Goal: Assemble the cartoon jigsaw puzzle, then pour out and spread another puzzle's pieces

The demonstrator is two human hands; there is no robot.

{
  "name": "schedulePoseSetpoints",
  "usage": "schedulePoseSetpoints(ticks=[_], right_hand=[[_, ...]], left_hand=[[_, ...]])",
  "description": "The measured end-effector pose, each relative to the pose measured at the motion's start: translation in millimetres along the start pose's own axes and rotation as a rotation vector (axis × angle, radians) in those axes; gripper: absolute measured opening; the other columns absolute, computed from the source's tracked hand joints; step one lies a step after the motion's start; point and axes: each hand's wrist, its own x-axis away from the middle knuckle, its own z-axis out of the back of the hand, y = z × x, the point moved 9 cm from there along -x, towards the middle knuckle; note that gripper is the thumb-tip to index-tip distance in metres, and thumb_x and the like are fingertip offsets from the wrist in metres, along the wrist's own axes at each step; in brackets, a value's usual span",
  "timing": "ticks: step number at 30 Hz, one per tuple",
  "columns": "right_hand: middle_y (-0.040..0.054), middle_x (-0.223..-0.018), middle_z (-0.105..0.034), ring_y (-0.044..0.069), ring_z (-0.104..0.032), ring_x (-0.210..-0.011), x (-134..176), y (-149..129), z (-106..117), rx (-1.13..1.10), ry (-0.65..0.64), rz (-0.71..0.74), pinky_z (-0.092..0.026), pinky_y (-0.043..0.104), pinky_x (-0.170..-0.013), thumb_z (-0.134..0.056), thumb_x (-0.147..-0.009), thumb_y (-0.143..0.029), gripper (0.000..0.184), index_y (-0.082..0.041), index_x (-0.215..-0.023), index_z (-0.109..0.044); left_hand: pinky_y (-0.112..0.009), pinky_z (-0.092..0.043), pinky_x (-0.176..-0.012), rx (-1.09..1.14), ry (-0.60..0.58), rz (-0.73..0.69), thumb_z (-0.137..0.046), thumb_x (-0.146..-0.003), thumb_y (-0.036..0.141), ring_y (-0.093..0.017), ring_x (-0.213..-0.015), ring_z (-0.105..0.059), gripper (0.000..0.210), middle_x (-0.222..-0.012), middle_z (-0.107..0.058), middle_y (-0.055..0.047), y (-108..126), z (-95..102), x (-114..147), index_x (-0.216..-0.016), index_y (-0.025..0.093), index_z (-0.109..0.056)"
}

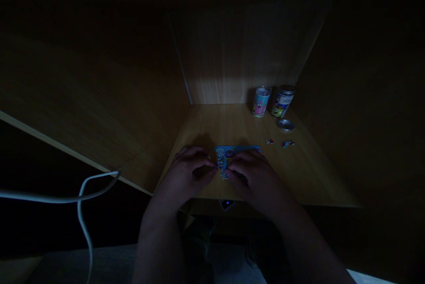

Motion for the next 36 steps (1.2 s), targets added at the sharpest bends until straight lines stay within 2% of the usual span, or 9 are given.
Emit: schedulePoseSetpoints(ticks=[8,12,16,19,21,24,27,33,36], right_hand=[[0.0057,-0.111,-0.078,0.025,-0.068,-0.11,0,0,-1,-0.017,0.0,0.004,-0.049,0.049,-0.103,-0.065,-0.108,-0.027,0.014,-0.024,-0.101,-0.077],[0.0052,-0.111,-0.078,0.025,-0.068,-0.108,0,-1,2,-0.053,0.039,0.017,-0.049,0.048,-0.103,-0.063,-0.108,-0.025,0.014,-0.024,-0.099,-0.074],[0.008,-0.106,-0.076,0.027,-0.067,-0.105,4,16,31,-0.027,0.211,-0.071,-0.052,0.045,-0.097,-0.056,-0.11,-0.028,0.02,-0.024,-0.101,-0.073],[0.0132,-0.111,-0.077,0.032,-0.067,-0.108,16,43,63,0.151,0.375,-0.185,-0.052,0.049,-0.099,-0.053,-0.11,-0.03,0.023,-0.021,-0.106,-0.074],[0.0168,-0.116,-0.077,0.035,-0.067,-0.11,25,64,76,0.31,0.412,-0.258,-0.051,0.055,-0.105,-0.052,-0.109,-0.032,0.027,-0.018,-0.112,-0.075],[0.0214,-0.123,-0.076,0.039,-0.066,-0.115,36,91,76,0.475,0.359,-0.332,-0.05,0.06,-0.107,-0.05,-0.107,-0.03,0.031,-0.015,-0.12,-0.075],[0.0219,-0.136,-0.072,0.041,-0.062,-0.127,44,107,69,0.524,0.351,-0.387,-0.05,0.064,-0.106,-0.051,-0.107,-0.033,0.037,-0.02,-0.134,-0.072],[0.0201,-0.146,-0.067,0.042,-0.057,-0.136,42,108,58,0.505,0.315,-0.362,-0.049,0.068,-0.108,-0.052,-0.108,-0.035,0.042,-0.027,-0.145,-0.069],[0.0205,-0.145,-0.067,0.042,-0.057,-0.136,39,109,57,0.51,0.277,-0.384,-0.049,0.066,-0.107,-0.051,-0.109,-0.037,0.039,-0.025,-0.138,-0.073]], left_hand=[[-0.044,-0.056,-0.096,0.014,0.009,0.015,-0.078,-0.098,0.028,-0.025,-0.111,-0.07,0.004,-0.116,-0.076,-0.007,3,1.9,-1,-0.099,0.027,-0.082],[-0.044,-0.057,-0.096,-0.007,0.142,0.121,-0.064,-0.104,0.02,-0.025,-0.108,-0.071,0.017,-0.11,-0.076,-0.006,-7,17.9,1,-0.109,0.026,-0.079],[-0.046,-0.058,-0.096,-0.105,0.259,0.222,-0.059,-0.099,0.012,-0.027,-0.104,-0.072,0.026,-0.109,-0.076,-0.007,-25,30.7,8,-0.11,0.024,-0.078],[-0.047,-0.059,-0.096,-0.134,0.242,0.248,-0.058,-0.097,0.01,-0.028,-0.104,-0.072,0.026,-0.109,-0.077,-0.008,-33,27.7,10,-0.108,0.023,-0.078],[-0.047,-0.059,-0.096,-0.139,0.225,0.256,-0.059,-0.098,0.011,-0.028,-0.104,-0.072,0.025,-0.109,-0.077,-0.008,-35,24.1,10,-0.107,0.023,-0.078],[-0.047,-0.059,-0.095,-0.16,0.213,0.269,-0.061,-0.099,0.013,-0.028,-0.103,-0.072,0.022,-0.109,-0.077,-0.008,-36,20.6,9,-0.106,0.023,-0.079],[-0.047,-0.059,-0.095,-0.17,0.21,0.255,-0.064,-0.098,0.015,-0.028,-0.102,-0.072,0.019,-0.11,-0.078,-0.007,-34,18.9,8,-0.106,0.024,-0.079],[-0.049,-0.057,-0.098,-0.191,0.158,0.236,-0.066,-0.101,0.021,-0.029,-0.106,-0.071,0.017,-0.112,-0.078,-0.008,-29,13.9,4,-0.11,0.024,-0.08],[-0.049,-0.057,-0.098,-0.209,0.125,0.245,-0.064,-0.103,0.022,-0.029,-0.106,-0.071,0.017,-0.111,-0.077,-0.008,-29,11.3,3,-0.11,0.024,-0.08]])
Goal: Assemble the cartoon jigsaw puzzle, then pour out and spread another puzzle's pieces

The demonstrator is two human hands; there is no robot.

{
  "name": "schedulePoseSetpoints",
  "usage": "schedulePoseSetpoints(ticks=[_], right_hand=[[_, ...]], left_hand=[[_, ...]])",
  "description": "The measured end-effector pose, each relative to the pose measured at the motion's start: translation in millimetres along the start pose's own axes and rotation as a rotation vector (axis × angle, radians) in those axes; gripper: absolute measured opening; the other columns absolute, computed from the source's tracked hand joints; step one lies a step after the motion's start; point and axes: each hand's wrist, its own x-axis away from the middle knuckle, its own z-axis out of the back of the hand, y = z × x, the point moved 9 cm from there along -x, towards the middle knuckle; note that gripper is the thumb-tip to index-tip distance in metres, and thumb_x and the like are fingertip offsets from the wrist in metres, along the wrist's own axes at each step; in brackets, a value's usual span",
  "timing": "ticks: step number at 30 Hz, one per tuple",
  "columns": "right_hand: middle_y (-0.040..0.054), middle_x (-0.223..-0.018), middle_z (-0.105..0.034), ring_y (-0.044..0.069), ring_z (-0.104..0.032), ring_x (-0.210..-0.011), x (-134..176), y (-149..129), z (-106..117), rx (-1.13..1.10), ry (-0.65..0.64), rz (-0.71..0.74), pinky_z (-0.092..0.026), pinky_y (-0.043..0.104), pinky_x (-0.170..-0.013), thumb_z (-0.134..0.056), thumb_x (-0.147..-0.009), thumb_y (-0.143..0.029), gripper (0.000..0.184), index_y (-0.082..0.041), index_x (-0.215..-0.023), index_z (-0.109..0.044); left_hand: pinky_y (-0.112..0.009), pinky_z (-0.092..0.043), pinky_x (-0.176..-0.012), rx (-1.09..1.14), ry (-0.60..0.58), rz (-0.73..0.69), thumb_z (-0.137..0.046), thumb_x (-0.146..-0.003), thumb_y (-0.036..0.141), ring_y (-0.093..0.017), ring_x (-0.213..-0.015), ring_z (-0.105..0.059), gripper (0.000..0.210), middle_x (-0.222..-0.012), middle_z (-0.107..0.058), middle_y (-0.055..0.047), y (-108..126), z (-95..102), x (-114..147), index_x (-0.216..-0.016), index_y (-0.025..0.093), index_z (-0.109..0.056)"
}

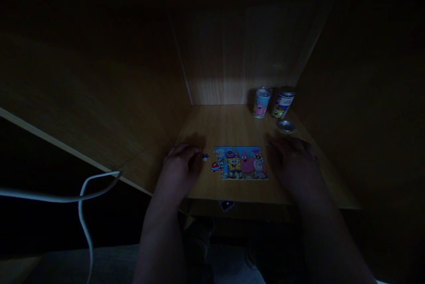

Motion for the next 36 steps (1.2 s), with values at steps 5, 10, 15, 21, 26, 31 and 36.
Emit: schedulePoseSetpoints(ticks=[5,10,15,21,26,31,36], right_hand=[[0.021,-0.134,-0.071,0.04,-0.06,-0.129,-2,3,-2,-0.003,0.004,-0.029,-0.05,0.06,-0.107,-0.057,-0.106,-0.041,0.032,-0.019,-0.119,-0.076],[0.0201,-0.13,-0.072,0.039,-0.061,-0.128,-3,5,-6,-0.013,-0.026,-0.022,-0.049,0.058,-0.109,-0.059,-0.106,-0.042,0.029,-0.019,-0.109,-0.076],[0.0195,-0.125,-0.073,0.038,-0.062,-0.124,-4,6,-9,-0.035,-0.047,-0.021,-0.048,0.058,-0.108,-0.06,-0.106,-0.041,0.027,-0.02,-0.103,-0.076],[0.0196,-0.123,-0.072,0.039,-0.061,-0.123,-4,8,-11,-0.036,-0.068,-0.026,-0.049,0.058,-0.107,-0.062,-0.104,-0.042,0.027,-0.02,-0.098,-0.077],[0.0202,-0.118,-0.072,0.039,-0.062,-0.118,-3,7,-10,-0.017,-0.069,-0.04,-0.05,0.057,-0.103,-0.06,-0.105,-0.043,0.03,-0.019,-0.098,-0.076],[0.0196,-0.111,-0.073,0.038,-0.064,-0.113,-5,5,-8,-0.01,-0.077,-0.035,-0.051,0.055,-0.101,-0.061,-0.105,-0.042,0.029,-0.018,-0.097,-0.076],[0.0157,-0.101,-0.076,0.037,-0.065,-0.103,-6,-1,-3,-0.064,-0.077,-0.033,-0.053,0.052,-0.095,-0.067,-0.103,-0.04,0.022,-0.02,-0.096,-0.076]], left_hand=[[-0.047,-0.058,-0.097,-0.02,-0.026,0.024,-0.063,-0.103,0.022,-0.027,-0.104,-0.071,0.018,-0.111,-0.077,-0.008,-1,-1.7,0,-0.107,0.024,-0.081],[-0.047,-0.058,-0.097,-0.023,-0.028,0.036,-0.064,-0.103,0.023,-0.028,-0.104,-0.071,0.018,-0.109,-0.076,-0.008,-2,-1.6,0,-0.107,0.025,-0.081],[-0.049,-0.057,-0.098,-0.003,-0.043,0.046,-0.064,-0.103,0.021,-0.029,-0.105,-0.072,0.018,-0.11,-0.077,-0.008,-2,-2.2,-1,-0.106,0.024,-0.081],[-0.05,-0.056,-0.1,0.002,-0.027,0.049,-0.064,-0.104,0.022,-0.03,-0.107,-0.071,0.017,-0.11,-0.077,-0.008,-2,-1.3,0,-0.106,0.024,-0.08],[-0.049,-0.057,-0.098,0.012,-0.016,0.043,-0.064,-0.103,0.023,-0.029,-0.105,-0.071,0.017,-0.109,-0.077,-0.008,-2,-0.4,0,-0.105,0.024,-0.08],[-0.048,-0.057,-0.097,0.005,-0.023,0.043,-0.063,-0.103,0.021,-0.029,-0.105,-0.071,0.017,-0.109,-0.077,-0.008,-3,-1.7,-1,-0.105,0.024,-0.08],[-0.049,-0.057,-0.096,-0.003,-0.013,0.036,-0.064,-0.103,0.021,-0.029,-0.103,-0.072,0.016,-0.108,-0.077,-0.008,-3,-1.4,0,-0.105,0.024,-0.08]])
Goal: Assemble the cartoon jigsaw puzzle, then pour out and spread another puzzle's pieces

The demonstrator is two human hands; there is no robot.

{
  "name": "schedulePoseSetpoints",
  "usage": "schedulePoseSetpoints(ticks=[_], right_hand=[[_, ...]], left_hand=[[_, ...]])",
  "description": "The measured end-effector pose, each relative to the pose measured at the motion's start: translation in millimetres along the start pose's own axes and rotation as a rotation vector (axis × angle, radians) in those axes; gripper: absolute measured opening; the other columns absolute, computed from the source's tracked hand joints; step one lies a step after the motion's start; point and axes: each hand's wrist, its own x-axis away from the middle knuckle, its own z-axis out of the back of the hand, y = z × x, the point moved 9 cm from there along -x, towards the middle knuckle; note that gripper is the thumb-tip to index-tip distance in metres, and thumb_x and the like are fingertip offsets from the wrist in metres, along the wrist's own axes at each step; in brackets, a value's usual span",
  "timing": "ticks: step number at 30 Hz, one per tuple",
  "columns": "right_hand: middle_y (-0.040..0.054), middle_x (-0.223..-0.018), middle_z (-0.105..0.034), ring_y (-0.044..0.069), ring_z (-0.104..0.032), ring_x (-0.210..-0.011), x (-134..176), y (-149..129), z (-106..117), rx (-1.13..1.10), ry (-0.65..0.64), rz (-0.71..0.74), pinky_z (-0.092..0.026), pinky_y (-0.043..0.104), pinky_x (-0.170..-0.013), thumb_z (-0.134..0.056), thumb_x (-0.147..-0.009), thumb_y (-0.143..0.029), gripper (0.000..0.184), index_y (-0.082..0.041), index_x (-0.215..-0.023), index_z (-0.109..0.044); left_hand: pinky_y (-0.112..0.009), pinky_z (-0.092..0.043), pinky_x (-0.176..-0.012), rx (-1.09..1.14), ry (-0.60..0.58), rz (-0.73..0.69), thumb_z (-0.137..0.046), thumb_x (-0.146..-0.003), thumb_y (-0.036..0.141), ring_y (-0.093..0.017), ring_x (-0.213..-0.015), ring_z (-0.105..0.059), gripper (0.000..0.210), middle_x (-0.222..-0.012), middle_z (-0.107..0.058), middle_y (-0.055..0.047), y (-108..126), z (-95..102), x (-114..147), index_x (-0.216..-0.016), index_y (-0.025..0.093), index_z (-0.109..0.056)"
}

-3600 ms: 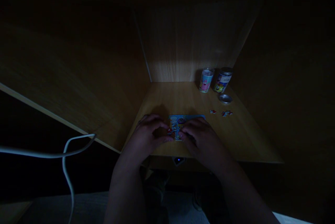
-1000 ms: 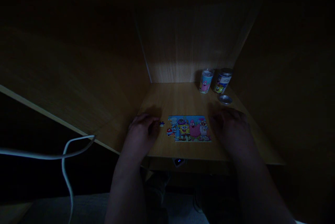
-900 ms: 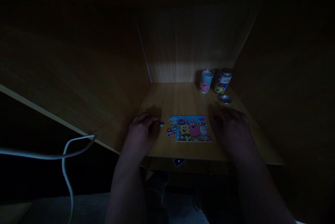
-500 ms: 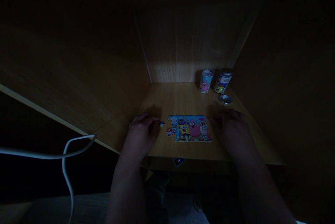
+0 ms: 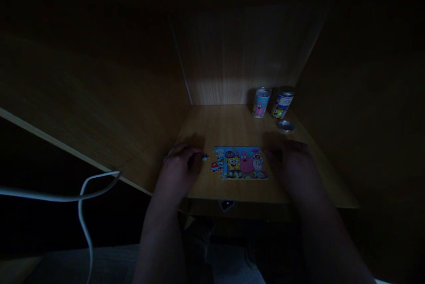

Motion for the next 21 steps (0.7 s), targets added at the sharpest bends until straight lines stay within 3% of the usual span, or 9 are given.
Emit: schedulePoseSetpoints(ticks=[8,13,15,19,21], right_hand=[[0.0096,-0.095,-0.078,0.032,-0.069,-0.097,-1,-19,7,-0.162,-0.012,0.065,-0.054,0.044,-0.087,-0.068,-0.1,-0.027,0.01,-0.022,-0.093,-0.073],[0.007,-0.108,-0.08,0.024,-0.075,-0.097,3,-35,17,-0.45,-0.031,0.081,-0.057,0.039,-0.09,-0.06,-0.105,-0.028,0.017,-0.025,-0.104,-0.076],[0.0061,-0.11,-0.081,0.023,-0.076,-0.098,7,-42,13,-0.61,-0.084,0.061,-0.059,0.039,-0.091,-0.059,-0.106,-0.03,0.019,-0.027,-0.11,-0.078],[0.0046,-0.101,-0.083,0.023,-0.079,-0.092,18,-57,-14,-1.032,-0.312,-0.074,-0.065,0.039,-0.085,-0.068,-0.104,-0.043,0.02,-0.028,-0.113,-0.078],[0.0042,-0.104,-0.083,0.022,-0.08,-0.095,21,-66,-21,-1.145,-0.353,-0.082,-0.066,0.037,-0.086,-0.073,-0.101,-0.044,0.02,-0.028,-0.111,-0.078]], left_hand=[[-0.046,-0.058,-0.093,0.038,0.056,-0.034,-0.065,-0.102,0.019,-0.027,-0.1,-0.072,0.015,-0.106,-0.078,-0.006,4,6.9,0,-0.103,0.024,-0.08],[-0.043,-0.059,-0.094,0.144,0.063,-0.08,-0.066,-0.103,0.019,-0.025,-0.103,-0.072,0.015,-0.107,-0.078,-0.006,15,12.1,0,-0.105,0.025,-0.08],[-0.041,-0.059,-0.092,0.204,0.037,-0.09,-0.067,-0.104,0.022,-0.024,-0.103,-0.073,0.014,-0.108,-0.077,-0.005,20,11.9,1,-0.107,0.026,-0.08],[-0.039,-0.06,-0.09,0.338,-0.006,-0.131,-0.074,-0.103,0.027,-0.023,-0.103,-0.073,0.011,-0.11,-0.078,-0.006,35,12.3,4,-0.111,0.028,-0.081],[-0.038,-0.06,-0.091,0.391,-0.04,-0.185,-0.079,-0.1,0.025,-0.022,-0.105,-0.073,0.013,-0.11,-0.078,-0.005,46,11.9,5,-0.112,0.029,-0.082]])
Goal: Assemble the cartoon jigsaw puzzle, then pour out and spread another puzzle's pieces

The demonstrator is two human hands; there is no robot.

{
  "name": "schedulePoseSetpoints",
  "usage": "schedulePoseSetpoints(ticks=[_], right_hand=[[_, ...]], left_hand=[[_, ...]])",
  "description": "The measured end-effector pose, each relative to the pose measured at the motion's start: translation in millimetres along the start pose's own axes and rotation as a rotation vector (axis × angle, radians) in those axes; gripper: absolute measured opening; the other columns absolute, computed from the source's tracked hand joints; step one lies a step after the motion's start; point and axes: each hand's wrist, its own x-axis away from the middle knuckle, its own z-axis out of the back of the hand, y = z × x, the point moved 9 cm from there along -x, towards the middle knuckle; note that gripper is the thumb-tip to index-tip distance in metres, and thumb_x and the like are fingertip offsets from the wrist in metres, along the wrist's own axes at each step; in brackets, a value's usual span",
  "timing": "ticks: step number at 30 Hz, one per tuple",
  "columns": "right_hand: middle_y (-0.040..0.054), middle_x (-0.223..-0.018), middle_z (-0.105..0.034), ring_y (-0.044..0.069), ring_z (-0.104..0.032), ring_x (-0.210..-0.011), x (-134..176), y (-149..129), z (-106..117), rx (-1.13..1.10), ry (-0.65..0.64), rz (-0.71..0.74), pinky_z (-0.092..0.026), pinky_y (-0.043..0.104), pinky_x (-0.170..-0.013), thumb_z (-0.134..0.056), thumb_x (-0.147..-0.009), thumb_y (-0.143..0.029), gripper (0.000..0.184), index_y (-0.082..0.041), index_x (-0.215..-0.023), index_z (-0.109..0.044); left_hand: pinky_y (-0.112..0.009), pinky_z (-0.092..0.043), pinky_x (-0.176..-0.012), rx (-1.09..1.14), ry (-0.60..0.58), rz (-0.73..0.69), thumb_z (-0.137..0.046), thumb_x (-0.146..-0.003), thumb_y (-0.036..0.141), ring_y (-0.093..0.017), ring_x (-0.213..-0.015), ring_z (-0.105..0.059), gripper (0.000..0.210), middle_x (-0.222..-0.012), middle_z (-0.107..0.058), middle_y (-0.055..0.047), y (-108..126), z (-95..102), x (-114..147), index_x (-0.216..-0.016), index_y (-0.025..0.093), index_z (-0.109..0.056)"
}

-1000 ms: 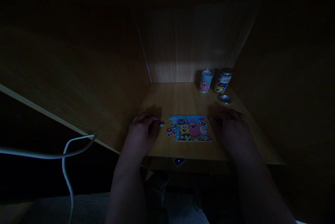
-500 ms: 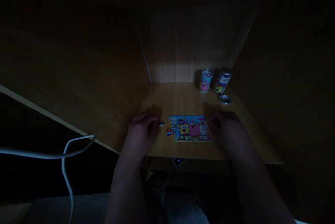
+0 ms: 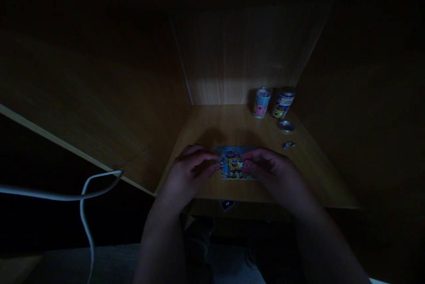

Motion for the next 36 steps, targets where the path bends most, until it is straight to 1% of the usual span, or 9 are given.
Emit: schedulePoseSetpoints(ticks=[5,8,11,15,20,25,28,32,36], right_hand=[[0.0034,-0.11,-0.083,0.02,-0.079,-0.102,-2,-4,-14,-0.091,-0.028,0.061,-0.065,0.037,-0.093,-0.077,-0.098,-0.038,0.018,-0.028,-0.113,-0.078],[0.0033,-0.114,-0.083,0.02,-0.079,-0.104,-2,-4,-21,-0.157,-0.053,0.075,-0.066,0.038,-0.094,-0.078,-0.098,-0.037,0.022,-0.029,-0.118,-0.076],[0.0038,-0.117,-0.082,0.02,-0.079,-0.106,-2,-2,-26,-0.206,-0.08,0.058,-0.066,0.04,-0.095,-0.078,-0.098,-0.037,0.028,-0.03,-0.124,-0.073],[0.0034,-0.117,-0.082,0.019,-0.079,-0.106,-2,0,-30,-0.216,-0.106,0.041,-0.066,0.04,-0.097,-0.079,-0.098,-0.037,0.031,-0.031,-0.127,-0.071],[0.0031,-0.119,-0.081,0.019,-0.078,-0.108,-3,4,-32,-0.217,-0.096,0.044,-0.066,0.04,-0.098,-0.078,-0.099,-0.036,0.032,-0.031,-0.13,-0.071],[0.0039,-0.118,-0.08,0.019,-0.078,-0.108,-4,4,-32,-0.25,-0.073,0.057,-0.067,0.037,-0.094,-0.078,-0.097,-0.034,0.036,-0.03,-0.132,-0.069],[0.004,-0.119,-0.08,0.019,-0.078,-0.108,-5,3,-33,-0.246,-0.07,0.056,-0.067,0.037,-0.093,-0.078,-0.096,-0.032,0.037,-0.03,-0.132,-0.068],[0.0049,-0.116,-0.08,0.02,-0.078,-0.104,-5,2,-33,-0.147,-0.05,0.071,-0.066,0.038,-0.092,-0.077,-0.097,-0.031,0.034,-0.029,-0.13,-0.07],[0.0064,-0.119,-0.079,0.02,-0.076,-0.103,-4,1,-29,-0.014,0.0,0.107,-0.065,0.038,-0.091,-0.073,-0.098,-0.03,0.029,-0.028,-0.127,-0.071]], left_hand=[[-0.037,-0.059,-0.092,0.076,-0.088,-0.087,-0.089,-0.092,0.024,-0.022,-0.107,-0.071,0.029,-0.114,-0.077,-0.004,22,-12.5,-1,-0.118,0.033,-0.082],[-0.037,-0.058,-0.094,0.084,-0.116,-0.094,-0.09,-0.09,0.023,-0.022,-0.11,-0.07,0.038,-0.116,-0.078,-0.003,27,-19.7,-2,-0.124,0.035,-0.081],[-0.038,-0.057,-0.096,0.09,-0.124,-0.097,-0.09,-0.09,0.02,-0.022,-0.11,-0.07,0.041,-0.117,-0.078,-0.002,29,-23.5,-3,-0.127,0.036,-0.08],[-0.039,-0.057,-0.096,0.08,-0.127,-0.1,-0.088,-0.092,0.021,-0.023,-0.109,-0.071,0.038,-0.116,-0.079,-0.003,29,-24.1,-4,-0.126,0.036,-0.08],[-0.041,-0.057,-0.096,0.046,-0.136,-0.113,-0.087,-0.094,0.021,-0.023,-0.109,-0.07,0.033,-0.116,-0.079,-0.003,27,-25.7,-3,-0.123,0.035,-0.079],[-0.042,-0.056,-0.097,0.007,-0.149,-0.133,-0.083,-0.097,0.023,-0.024,-0.11,-0.07,0.029,-0.115,-0.078,-0.004,27,-28.8,-2,-0.123,0.033,-0.077],[-0.041,-0.056,-0.097,-0.002,-0.161,-0.124,-0.085,-0.095,0.021,-0.024,-0.109,-0.07,0.028,-0.115,-0.078,-0.003,29,-30.3,-3,-0.119,0.032,-0.077],[-0.039,-0.055,-0.097,0.016,-0.183,-0.089,-0.087,-0.092,0.018,-0.023,-0.109,-0.071,0.026,-0.113,-0.079,-0.001,30,-32.3,-5,-0.112,0.029,-0.075],[-0.04,-0.056,-0.096,0.004,-0.207,-0.042,-0.089,-0.088,0.015,-0.024,-0.109,-0.07,0.026,-0.112,-0.079,-0.001,21,-31.6,-3,-0.105,0.028,-0.075]])
